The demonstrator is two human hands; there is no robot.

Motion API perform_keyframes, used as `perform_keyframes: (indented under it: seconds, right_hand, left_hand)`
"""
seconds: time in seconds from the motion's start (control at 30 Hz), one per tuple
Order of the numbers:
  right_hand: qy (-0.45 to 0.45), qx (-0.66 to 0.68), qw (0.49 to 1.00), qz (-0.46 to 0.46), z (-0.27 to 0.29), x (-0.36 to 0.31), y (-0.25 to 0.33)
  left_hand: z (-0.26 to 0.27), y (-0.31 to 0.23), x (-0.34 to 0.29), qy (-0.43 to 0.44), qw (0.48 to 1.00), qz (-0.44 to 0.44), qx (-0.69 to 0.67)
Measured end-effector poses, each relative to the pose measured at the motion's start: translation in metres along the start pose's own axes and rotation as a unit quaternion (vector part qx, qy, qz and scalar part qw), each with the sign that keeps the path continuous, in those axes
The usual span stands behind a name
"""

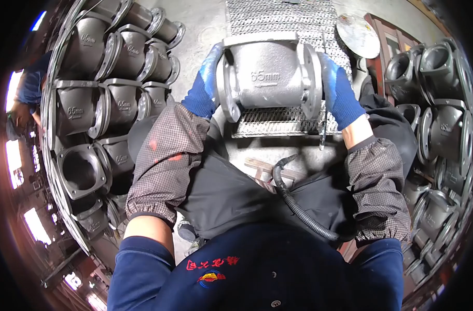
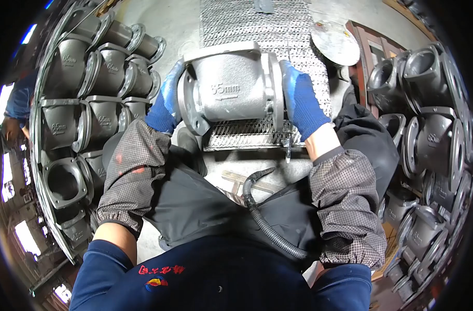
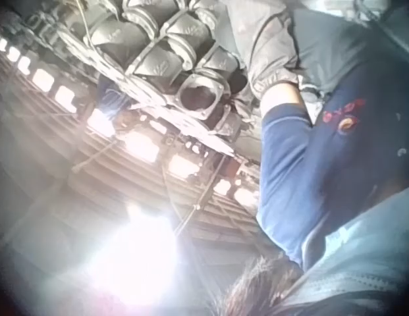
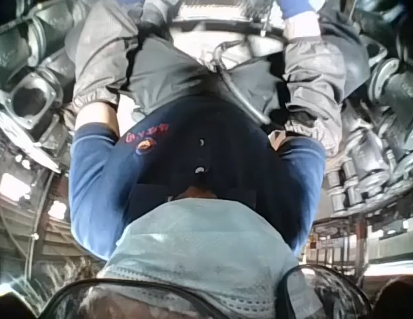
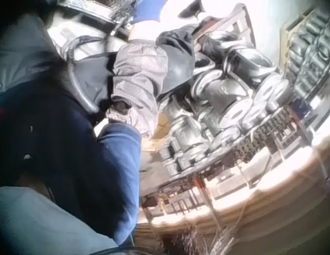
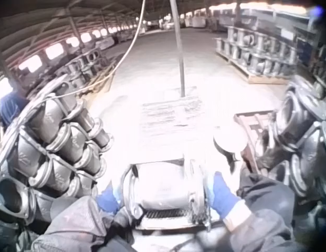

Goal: The person scrapes the interior and exterior edges of a metal pipe fitting using a metal tool while holding the part with gloved hands. The person turns the fitting over to reach different sections of the object.

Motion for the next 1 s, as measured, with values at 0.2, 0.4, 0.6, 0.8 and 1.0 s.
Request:
perform_keyframes:
  seconds: [0.2, 0.4, 0.6, 0.8, 1.0]
  right_hand:
    - [-0.079, 0.128, 0.988, -0.046, 0.001, 0.009, -0.015]
    - [-0.074, 0.145, 0.987, 0.011, 0.001, 0.017, -0.037]
    - [-0.053, 0.128, 0.99, 0.012, 0.006, 0.008, -0.036]
    - [-0.092, 0.022, 0.99, 0.101, 0.021, 0.002, -0.021]
    - [-0.118, -0.071, 0.972, 0.19, 0.022, -0.059, -0.002]
  left_hand:
    - [-0.009, 0.012, -0.002, -0.023, 0.999, 0.012, -0.023]
    - [-0.005, 0.002, 0.001, -0.032, 0.999, 0.0, -0.015]
    - [0.0, 0.01, 0.018, -0.043, 0.998, 0.037, -0.035]
    - [-0.009, -0.004, 0.013, -0.108, 0.993, 0.021, 0.038]
    - [0.013, 0.0, 0.024, -0.094, 0.989, -0.016, 0.11]
Point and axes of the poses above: each hand's wrist, its own x-axis towards the middle knuckle, its own z-axis out of the back of the hand, y = z × x, the point moved 7 cm from there along x, towards the middle knuckle, and after that the axes turned 4 degrees about -y, right-handed, at the moved point
